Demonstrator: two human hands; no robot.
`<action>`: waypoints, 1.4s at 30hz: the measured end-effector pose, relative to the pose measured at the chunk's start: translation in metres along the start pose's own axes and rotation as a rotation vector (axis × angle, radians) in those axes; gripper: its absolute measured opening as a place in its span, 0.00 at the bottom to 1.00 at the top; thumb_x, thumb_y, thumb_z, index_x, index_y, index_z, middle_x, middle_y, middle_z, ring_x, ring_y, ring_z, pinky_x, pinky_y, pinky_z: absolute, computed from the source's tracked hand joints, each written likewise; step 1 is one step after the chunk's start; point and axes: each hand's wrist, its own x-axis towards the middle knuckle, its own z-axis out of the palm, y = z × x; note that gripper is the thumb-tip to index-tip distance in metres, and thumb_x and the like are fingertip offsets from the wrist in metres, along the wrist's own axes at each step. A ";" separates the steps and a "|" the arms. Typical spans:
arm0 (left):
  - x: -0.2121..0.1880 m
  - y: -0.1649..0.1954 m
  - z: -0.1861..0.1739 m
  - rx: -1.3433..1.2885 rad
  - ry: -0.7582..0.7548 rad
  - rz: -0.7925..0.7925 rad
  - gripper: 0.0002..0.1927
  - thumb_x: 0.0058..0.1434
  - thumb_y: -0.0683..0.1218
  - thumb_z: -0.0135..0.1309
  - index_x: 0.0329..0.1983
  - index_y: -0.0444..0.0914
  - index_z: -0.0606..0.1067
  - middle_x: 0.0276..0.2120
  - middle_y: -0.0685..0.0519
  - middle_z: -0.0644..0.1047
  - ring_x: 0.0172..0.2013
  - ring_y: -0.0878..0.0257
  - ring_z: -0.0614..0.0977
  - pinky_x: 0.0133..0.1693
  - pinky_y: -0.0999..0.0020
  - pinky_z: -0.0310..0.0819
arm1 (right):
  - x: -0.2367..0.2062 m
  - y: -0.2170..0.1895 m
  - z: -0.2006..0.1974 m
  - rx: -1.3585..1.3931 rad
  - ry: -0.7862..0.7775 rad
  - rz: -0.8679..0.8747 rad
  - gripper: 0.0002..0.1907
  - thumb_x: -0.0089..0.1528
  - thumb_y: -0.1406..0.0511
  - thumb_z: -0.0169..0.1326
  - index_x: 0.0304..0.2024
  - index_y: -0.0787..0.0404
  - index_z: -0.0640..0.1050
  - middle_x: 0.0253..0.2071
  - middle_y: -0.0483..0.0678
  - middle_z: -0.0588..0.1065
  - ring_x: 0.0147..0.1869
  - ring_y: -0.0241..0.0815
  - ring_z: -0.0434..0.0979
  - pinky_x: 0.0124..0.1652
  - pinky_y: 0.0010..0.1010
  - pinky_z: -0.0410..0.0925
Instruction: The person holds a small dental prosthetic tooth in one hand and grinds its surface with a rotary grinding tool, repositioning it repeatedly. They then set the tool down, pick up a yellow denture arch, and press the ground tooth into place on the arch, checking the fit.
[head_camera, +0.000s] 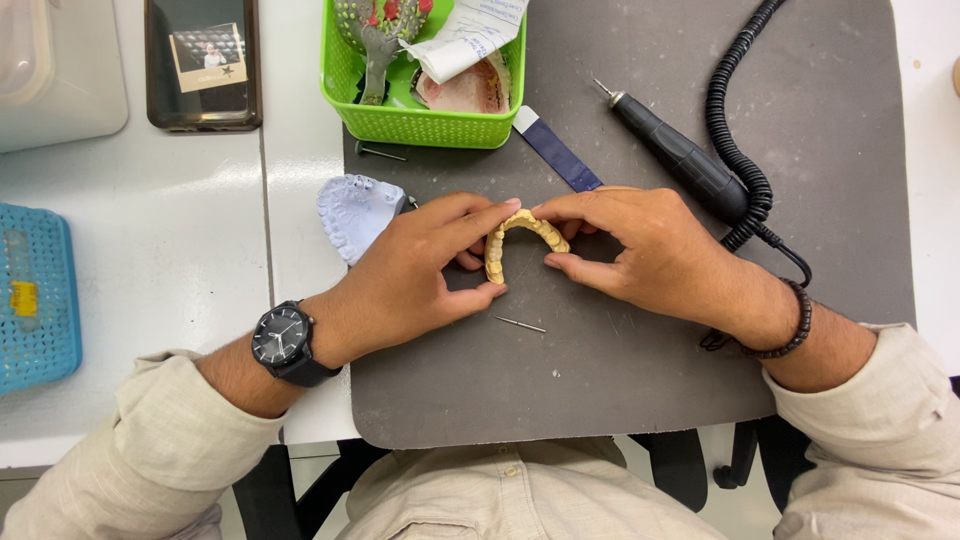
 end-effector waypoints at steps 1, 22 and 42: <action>0.000 0.000 0.000 0.002 -0.002 0.001 0.37 0.57 0.41 0.66 0.70 0.36 0.66 0.55 0.46 0.74 0.44 0.62 0.85 0.46 0.74 0.84 | 0.000 0.000 0.000 0.001 -0.002 0.001 0.23 0.57 0.67 0.68 0.55 0.61 0.78 0.40 0.49 0.82 0.41 0.40 0.85 0.41 0.27 0.78; 0.001 0.001 -0.002 -0.007 0.015 0.015 0.37 0.55 0.41 0.68 0.68 0.35 0.68 0.53 0.46 0.76 0.44 0.61 0.85 0.47 0.74 0.84 | -0.001 0.001 0.001 0.015 0.007 0.009 0.23 0.57 0.67 0.68 0.54 0.62 0.78 0.40 0.50 0.81 0.41 0.41 0.84 0.41 0.28 0.77; -0.004 -0.004 0.007 0.101 0.265 0.106 0.37 0.55 0.47 0.74 0.63 0.30 0.70 0.52 0.44 0.77 0.43 0.62 0.86 0.46 0.73 0.86 | -0.011 -0.022 0.007 0.150 -0.196 0.171 0.48 0.56 0.67 0.64 0.74 0.58 0.56 0.18 0.44 0.71 0.18 0.40 0.71 0.23 0.31 0.67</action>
